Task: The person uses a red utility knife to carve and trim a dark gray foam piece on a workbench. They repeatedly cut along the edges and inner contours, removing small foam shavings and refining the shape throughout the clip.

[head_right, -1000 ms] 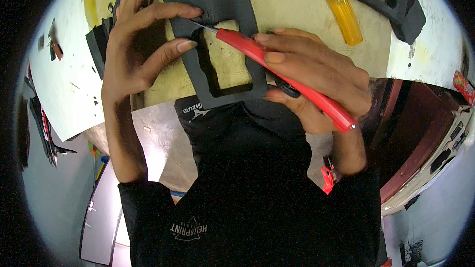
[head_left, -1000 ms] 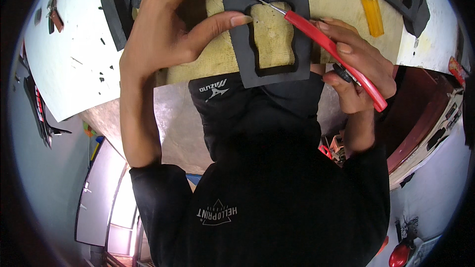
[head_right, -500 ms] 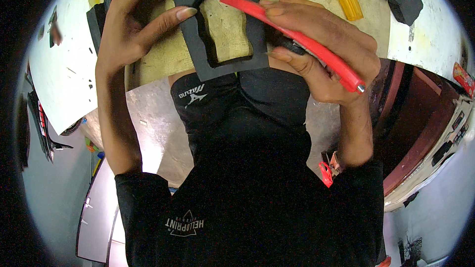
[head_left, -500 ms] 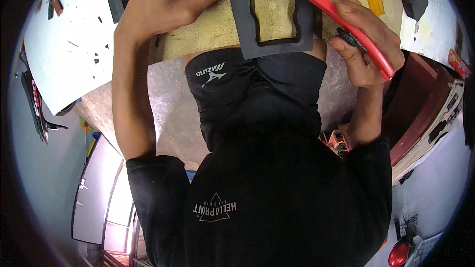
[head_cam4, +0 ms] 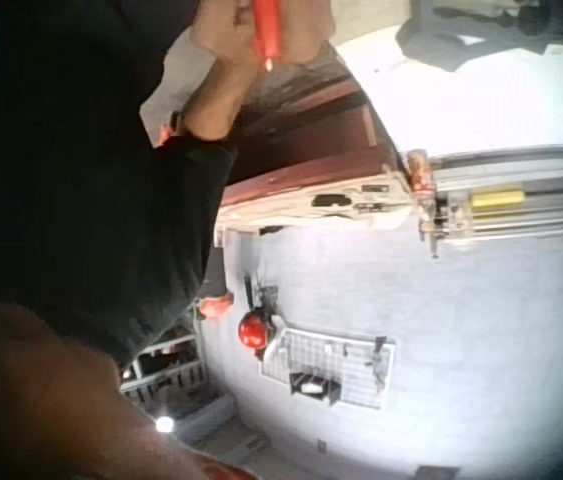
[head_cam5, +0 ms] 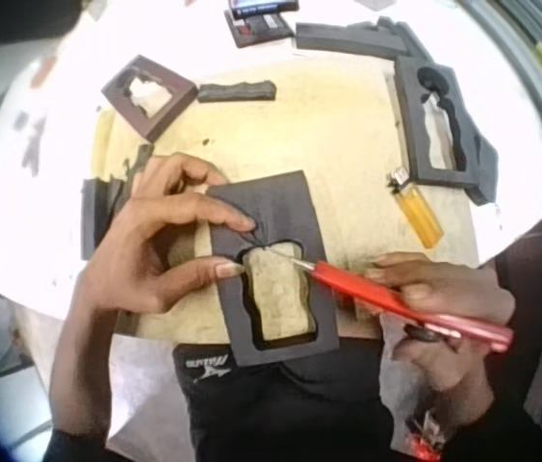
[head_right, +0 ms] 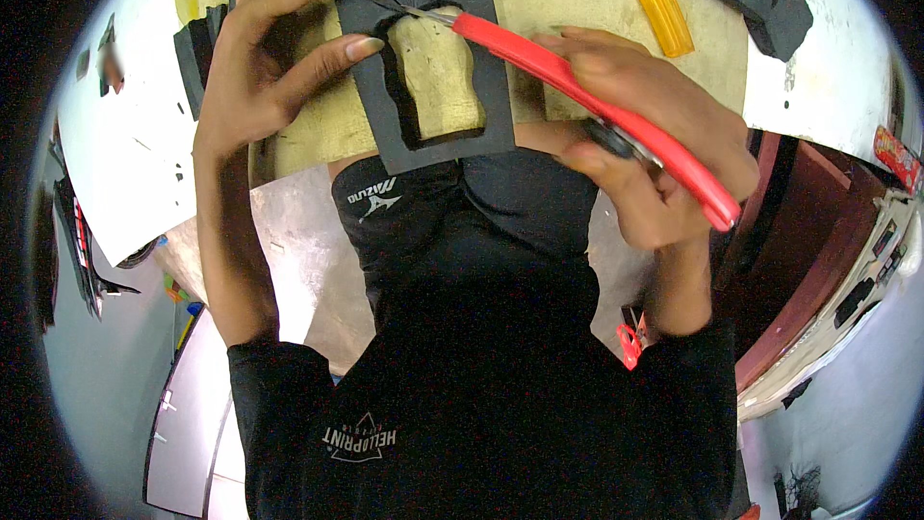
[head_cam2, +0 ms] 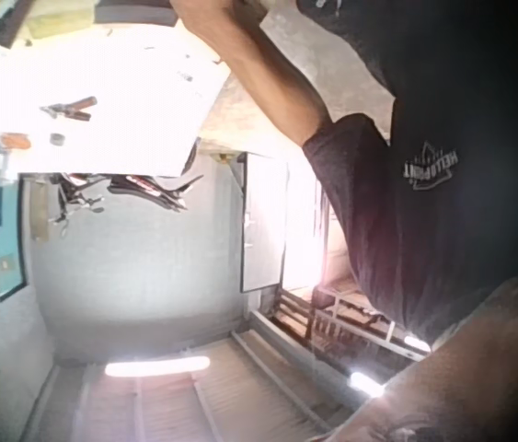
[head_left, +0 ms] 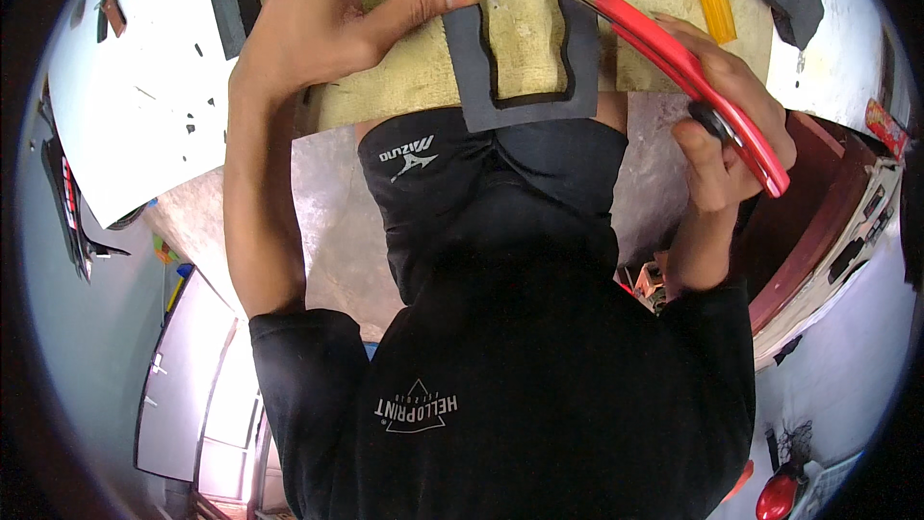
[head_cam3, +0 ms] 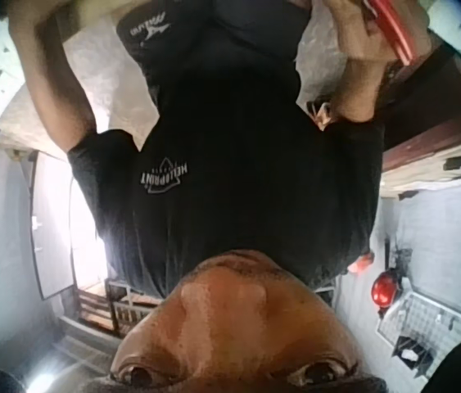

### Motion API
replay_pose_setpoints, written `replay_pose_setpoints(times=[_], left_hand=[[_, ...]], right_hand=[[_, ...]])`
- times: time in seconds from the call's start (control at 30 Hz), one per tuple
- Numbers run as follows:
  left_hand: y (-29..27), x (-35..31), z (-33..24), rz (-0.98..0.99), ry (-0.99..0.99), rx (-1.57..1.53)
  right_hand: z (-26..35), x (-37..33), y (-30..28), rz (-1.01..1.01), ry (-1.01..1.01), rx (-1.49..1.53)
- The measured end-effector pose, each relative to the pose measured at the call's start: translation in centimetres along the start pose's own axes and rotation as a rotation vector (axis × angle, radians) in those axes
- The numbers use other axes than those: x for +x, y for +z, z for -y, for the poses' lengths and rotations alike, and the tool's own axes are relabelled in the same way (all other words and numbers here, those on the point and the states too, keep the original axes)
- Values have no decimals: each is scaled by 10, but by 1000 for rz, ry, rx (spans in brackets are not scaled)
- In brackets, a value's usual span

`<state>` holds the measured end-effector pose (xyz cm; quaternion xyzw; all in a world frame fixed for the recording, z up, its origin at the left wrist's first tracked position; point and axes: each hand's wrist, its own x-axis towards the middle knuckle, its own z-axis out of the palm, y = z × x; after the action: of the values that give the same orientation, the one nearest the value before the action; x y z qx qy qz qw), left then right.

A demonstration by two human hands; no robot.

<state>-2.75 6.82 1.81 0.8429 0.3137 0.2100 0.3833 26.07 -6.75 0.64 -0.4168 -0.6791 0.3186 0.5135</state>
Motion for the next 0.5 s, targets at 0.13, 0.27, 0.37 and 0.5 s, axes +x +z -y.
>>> replay_pose_setpoints(times=[0.13,0.27,0.37,0.5], left_hand=[[-6,4,-7,80,-58,140],[-2,2,0,49,-30,68],[-1,2,2,38,-20,37],[0,1,1,22,-1,20]], right_hand=[[-3,1,10,3,-15,-28],[-9,5,13,40,-30,-44],[-11,5,13,43,-29,-34],[-13,4,14,30,-29,-19]])
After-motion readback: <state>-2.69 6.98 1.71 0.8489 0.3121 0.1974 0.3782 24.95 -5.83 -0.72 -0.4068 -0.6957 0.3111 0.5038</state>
